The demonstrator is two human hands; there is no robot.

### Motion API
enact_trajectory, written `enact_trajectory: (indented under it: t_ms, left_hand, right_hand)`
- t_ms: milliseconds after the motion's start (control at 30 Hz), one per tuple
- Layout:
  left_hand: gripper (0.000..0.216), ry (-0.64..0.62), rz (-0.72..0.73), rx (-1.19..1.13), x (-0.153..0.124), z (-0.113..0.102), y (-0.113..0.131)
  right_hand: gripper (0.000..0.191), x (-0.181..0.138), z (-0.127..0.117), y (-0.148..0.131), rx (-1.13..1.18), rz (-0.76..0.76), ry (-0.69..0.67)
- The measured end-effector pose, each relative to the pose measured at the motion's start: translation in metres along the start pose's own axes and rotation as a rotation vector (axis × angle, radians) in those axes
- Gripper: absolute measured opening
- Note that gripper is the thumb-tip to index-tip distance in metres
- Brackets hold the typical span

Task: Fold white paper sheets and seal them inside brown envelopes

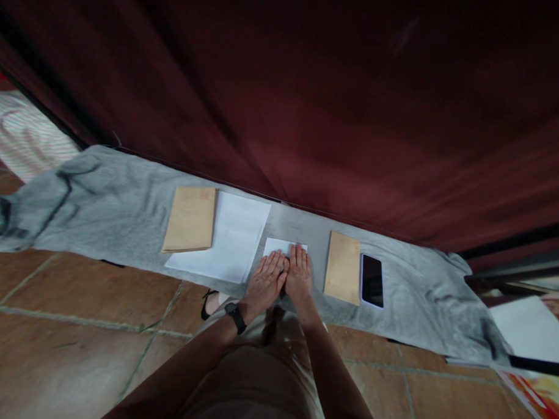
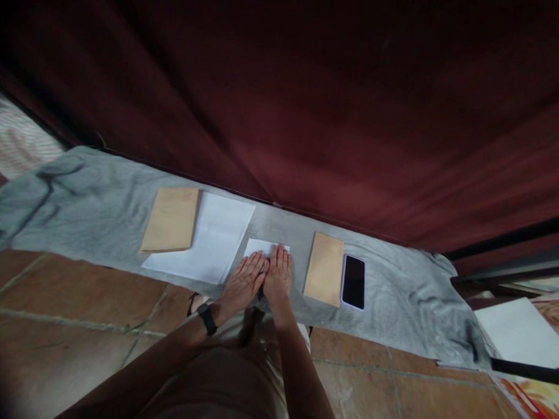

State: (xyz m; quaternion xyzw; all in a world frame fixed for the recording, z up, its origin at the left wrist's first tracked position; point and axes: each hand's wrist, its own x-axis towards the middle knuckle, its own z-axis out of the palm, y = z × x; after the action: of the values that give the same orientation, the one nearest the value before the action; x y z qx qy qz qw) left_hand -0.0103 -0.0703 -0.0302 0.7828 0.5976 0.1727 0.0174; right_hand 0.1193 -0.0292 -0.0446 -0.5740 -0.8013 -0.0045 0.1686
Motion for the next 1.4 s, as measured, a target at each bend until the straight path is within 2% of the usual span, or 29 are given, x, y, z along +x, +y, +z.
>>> enact_trajectory:
  t_ms: [167, 233, 367, 533, 667, 833, 1000, 1267, 1400]
  left_hand:
    - [0.053, 0.022, -0.011, 0.035, 0.000, 0.007, -0.001]
    - [0.053, 0.021, 0.005, 0.040, 0.000, 0.008, -0.002]
    - [0.051, 0.006, 0.040, 0.037, 0.002, 0.007, -0.004]
    - [0.052, 0.009, 0.024, 0.029, 0.008, 0.007, -0.008]
    - [0.054, -0.001, -0.027, 0.025, 0.013, 0.011, -0.010]
    - [0.056, 0.016, -0.090, 0.016, 0.015, 0.014, -0.010]
    - [0.058, 0.007, -0.113, 0.009, 0.017, 0.006, -0.007]
    - [0.064, 0.023, -0.111, -0.010, 0.018, 0.006, -0.007]
    - [0.064, 0.035, -0.126, -0.012, 0.018, 0.008, -0.007]
  right_hand:
    - [0.054, 0.005, -0.005, 0.004, 0.117, 0.057, 0.036]
    - [0.052, 0.005, -0.007, 0.003, 0.141, 0.010, 0.030]
    - [0.050, 0.005, -0.007, 0.000, 0.105, -0.111, -0.005]
    - [0.051, 0.005, -0.001, -0.001, 0.049, -0.073, -0.038]
    - [0.050, 0.005, -0.001, 0.005, 0.016, -0.099, -0.037]
    - [0.053, 0.004, -0.002, 0.013, -0.038, -0.027, 0.000]
    - [0.058, 0.001, -0.002, 0.017, -0.038, 0.049, 0.073]
    - [0.060, -0.006, -0.007, 0.021, -0.045, 0.092, 0.050]
    - [0.059, -0.008, -0.006, 0.021, -0.042, 0.100, 0.105]
